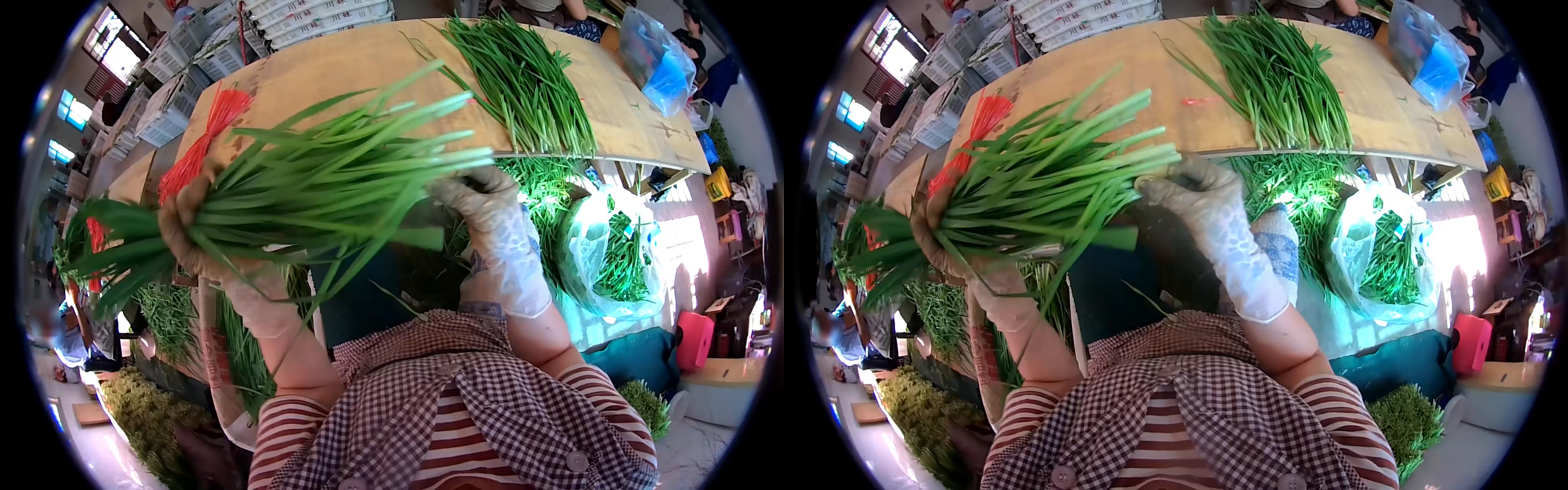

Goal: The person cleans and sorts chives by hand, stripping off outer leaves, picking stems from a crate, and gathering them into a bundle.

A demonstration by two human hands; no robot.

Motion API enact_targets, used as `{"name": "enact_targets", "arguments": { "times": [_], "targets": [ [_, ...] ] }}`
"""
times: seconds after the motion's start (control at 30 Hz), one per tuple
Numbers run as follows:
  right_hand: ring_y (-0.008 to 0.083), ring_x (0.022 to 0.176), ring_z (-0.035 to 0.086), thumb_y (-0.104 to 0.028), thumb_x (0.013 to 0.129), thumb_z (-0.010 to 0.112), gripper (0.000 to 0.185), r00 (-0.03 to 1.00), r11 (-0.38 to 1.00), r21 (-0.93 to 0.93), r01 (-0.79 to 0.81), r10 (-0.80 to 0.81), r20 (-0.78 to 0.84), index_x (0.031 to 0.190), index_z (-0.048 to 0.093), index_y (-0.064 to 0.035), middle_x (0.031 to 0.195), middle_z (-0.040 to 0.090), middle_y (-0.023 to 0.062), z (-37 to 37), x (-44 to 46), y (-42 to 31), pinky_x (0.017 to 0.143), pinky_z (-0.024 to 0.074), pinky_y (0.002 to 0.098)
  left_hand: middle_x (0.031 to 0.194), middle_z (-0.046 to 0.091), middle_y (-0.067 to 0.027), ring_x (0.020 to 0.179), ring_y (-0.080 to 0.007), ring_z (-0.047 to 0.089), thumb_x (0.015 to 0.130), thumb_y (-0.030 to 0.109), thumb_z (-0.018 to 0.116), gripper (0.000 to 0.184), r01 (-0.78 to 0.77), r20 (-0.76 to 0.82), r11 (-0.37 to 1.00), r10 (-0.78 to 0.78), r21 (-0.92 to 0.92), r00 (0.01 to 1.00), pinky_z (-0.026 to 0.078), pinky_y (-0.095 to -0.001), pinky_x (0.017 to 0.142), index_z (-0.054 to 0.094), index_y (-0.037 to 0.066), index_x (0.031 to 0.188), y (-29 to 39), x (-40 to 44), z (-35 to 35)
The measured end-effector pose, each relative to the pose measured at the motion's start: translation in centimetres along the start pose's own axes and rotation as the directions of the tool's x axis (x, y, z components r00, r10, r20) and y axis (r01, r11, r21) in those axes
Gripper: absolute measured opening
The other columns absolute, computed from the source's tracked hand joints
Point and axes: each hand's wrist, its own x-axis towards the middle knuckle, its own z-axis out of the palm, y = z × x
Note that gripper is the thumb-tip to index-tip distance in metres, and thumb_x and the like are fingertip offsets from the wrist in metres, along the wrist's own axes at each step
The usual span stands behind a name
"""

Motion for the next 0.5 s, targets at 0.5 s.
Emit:
{"name": "enact_targets", "arguments": {
  "times": [0.5],
  "targets": [
    [0.0111, 0.091, 0.063, -0.004, 0.084, 0.068, 0.020, 0.983, 0.983, -0.183, 0.017, -0.050, -0.176, 0.104, 0.069, -0.0018, 0.098, 0.070, 0.0072, -0.6, -2.0, 1.3, 0.085, 0.0492, 0.0244, 0.069, 0.058, -0.0047, 0.078, -0.0229, 0.059, 0.090, 0.016, 0.047, 0.022, 0.097, -0.223, 0.991, -0.114, -0.089, 0.968, 0.045, -0.0482, 0.094, 0.053, 0.010, 0.069, -2.0, -1.4, -7.3]
  ]
}}
